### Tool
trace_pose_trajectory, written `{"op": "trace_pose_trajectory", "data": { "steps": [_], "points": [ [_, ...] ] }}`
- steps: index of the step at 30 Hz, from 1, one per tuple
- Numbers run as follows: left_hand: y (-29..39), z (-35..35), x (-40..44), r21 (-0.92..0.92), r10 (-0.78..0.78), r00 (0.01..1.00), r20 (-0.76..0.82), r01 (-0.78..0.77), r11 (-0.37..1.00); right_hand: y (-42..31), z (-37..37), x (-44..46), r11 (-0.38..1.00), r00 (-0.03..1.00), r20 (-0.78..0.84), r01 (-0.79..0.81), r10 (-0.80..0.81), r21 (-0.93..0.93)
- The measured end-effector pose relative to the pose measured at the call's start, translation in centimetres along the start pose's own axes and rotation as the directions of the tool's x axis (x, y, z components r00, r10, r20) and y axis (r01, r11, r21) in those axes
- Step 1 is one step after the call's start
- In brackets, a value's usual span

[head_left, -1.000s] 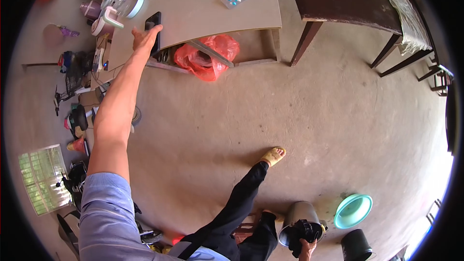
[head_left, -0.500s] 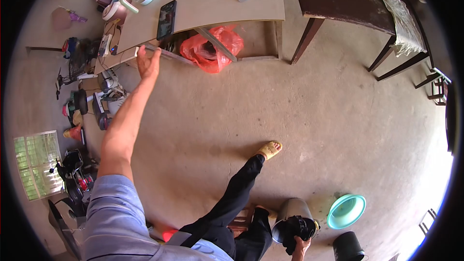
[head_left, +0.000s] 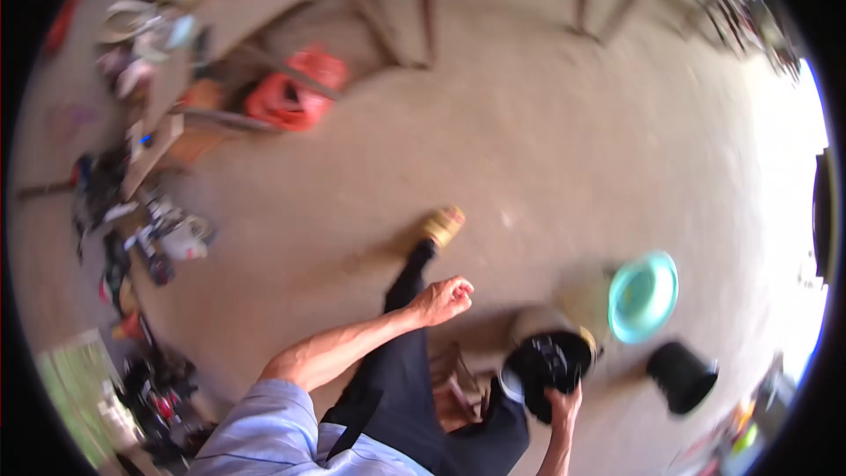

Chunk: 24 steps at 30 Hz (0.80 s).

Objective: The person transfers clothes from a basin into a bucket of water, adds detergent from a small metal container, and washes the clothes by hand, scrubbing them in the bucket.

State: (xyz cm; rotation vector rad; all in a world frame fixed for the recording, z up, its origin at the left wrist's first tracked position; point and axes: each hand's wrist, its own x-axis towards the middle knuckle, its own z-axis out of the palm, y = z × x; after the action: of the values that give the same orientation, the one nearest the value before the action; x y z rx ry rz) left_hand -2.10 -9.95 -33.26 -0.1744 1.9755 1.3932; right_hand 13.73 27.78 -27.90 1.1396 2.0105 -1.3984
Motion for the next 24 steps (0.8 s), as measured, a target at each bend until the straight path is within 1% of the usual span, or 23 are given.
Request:
{"op": "trace_pose_trajectory", "data": {
  "steps": [1,2,3,5,6,7,8,9,10,11,12,13,14,15,16,17,18,19,20,22,23,24],
  "points": [
    [-0.7,4.9,0.0,0.054,-0.015,0.992,0.126,0.009,0.998,-0.2,-0.7,0.2,0.999,1.0,0.024,0.011,-0.013,0.045],
    [-1.8,9.5,-0.5,0.099,-0.022,0.971,0.239,-0.002,0.995,-0.5,-1.6,-0.4,0.998,0.999,-0.022,-0.033,0.032,-0.048],
    [-2.9,13.5,-1.0,0.121,-0.032,0.946,0.321,-0.007,0.993,0.7,-2.3,-0.2,0.999,0.998,-0.056,-0.041,0.041,-0.007],
    [-5.8,19.7,-1.9,0.099,-0.086,0.91,0.406,0.05,0.994,3.2,-2.5,-0.4,0.995,0.996,-0.074,-0.047,0.053,0.085],
    [-7.0,22.0,-2.1,0.059,-0.15,0.892,0.425,0.138,0.989,4.3,-2.7,-0.1,0.988,0.997,-0.062,-0.039,0.049,0.152],
    [-8.4,24.5,-2.1,-0.033,-0.254,0.863,0.438,0.297,0.954,5.1,-2.7,0.1,0.98,0.999,-0.037,-0.022,0.03,0.198],
    [-9.5,26.9,-2.0,-0.142,-0.368,0.813,0.452,0.473,0.87,5.4,-2.8,0.2,0.978,0.999,-0.03,-0.028,0.035,0.208],
    [-10.3,29.4,-1.6,-0.265,-0.457,0.75,0.479,0.62,0.738,6.7,-2.7,0.3,0.97,0.999,-0.012,-0.035,0.039,0.242],
    [-10.6,31.8,-1.2,-0.406,-0.537,0.689,0.487,0.723,0.559,7.8,-2.3,0.7,0.959,0.999,0.005,-0.034,0.034,0.281],
    [-10.9,34.0,-0.2,-0.614,-0.381,0.684,0.622,0.728,0.305,8.9,-1.6,1.0,0.924,0.997,0.027,-0.075,0.07,0.376],
    [-10.6,35.9,1.0,-0.668,-0.376,0.672,0.638,0.726,0.163,10.2,-0.6,1.0,0.902,0.994,0.065,-0.11,0.09,0.417],
    [-12.4,37.0,2.2,-0.682,-0.194,0.683,0.704,0.727,0.082,11.3,0.3,1.3,0.906,0.994,0.07,-0.102,0.081,0.41],
    [-14.2,38.0,3.4,-0.677,-0.002,0.677,0.736,0.736,-0.004,12.2,1.5,1.7,0.91,0.995,0.072,-0.096,0.073,0.403],
    [-14.9,39.1,4.3,-0.669,-0.15,0.671,0.726,0.74,0.073,13.0,3.0,2.4,0.886,0.995,0.032,-0.102,0.098,0.452],
    [-16.6,39.4,4.3,-0.747,-0.115,0.786,0.607,0.614,0.254,14.1,4.3,3.5,0.859,0.992,-0.008,-0.104,0.124,0.502],
    [-17.0,40.2,4.4,-0.736,-0.111,0.778,0.618,0.623,0.264,16.1,5.0,5.2,0.945,0.993,-0.113,0.007,0.031,0.328],
    [-16.9,40.7,4.5,-0.74,-0.22,0.842,0.492,0.538,0.404,16.3,5.2,6.7,0.935,0.983,-0.18,0.018,0.049,0.353],
    [-16.6,41.0,4.4,-0.707,-0.303,0.891,0.338,0.453,0.542,18.4,5.5,8.5,0.914,0.979,-0.179,-0.02,0.1,0.405],
    [-16.1,41.4,4.5,-0.643,-0.35,0.923,0.163,0.368,0.671,21.3,5.9,10.6,0.889,0.974,-0.175,-0.053,0.148,0.455],
    [-15.4,43.3,5.5,-0.477,-0.414,0.906,-0.083,0.329,0.815,23.9,6.0,13.5,0.879,0.965,-0.212,-0.035,0.153,0.476],
    [-15.8,43.7,5.8,-0.476,-0.382,0.921,-0.077,0.303,0.826,24.8,5.7,14.3,0.852,0.952,-0.232,-0.054,0.202,0.52],
    [-15.7,44.2,5.6,-0.469,-0.382,0.921,-0.072,0.307,0.828,24.9,5.2,15.0,0.855,0.913,-0.342,-0.012,0.221,0.519]
  ]
}}
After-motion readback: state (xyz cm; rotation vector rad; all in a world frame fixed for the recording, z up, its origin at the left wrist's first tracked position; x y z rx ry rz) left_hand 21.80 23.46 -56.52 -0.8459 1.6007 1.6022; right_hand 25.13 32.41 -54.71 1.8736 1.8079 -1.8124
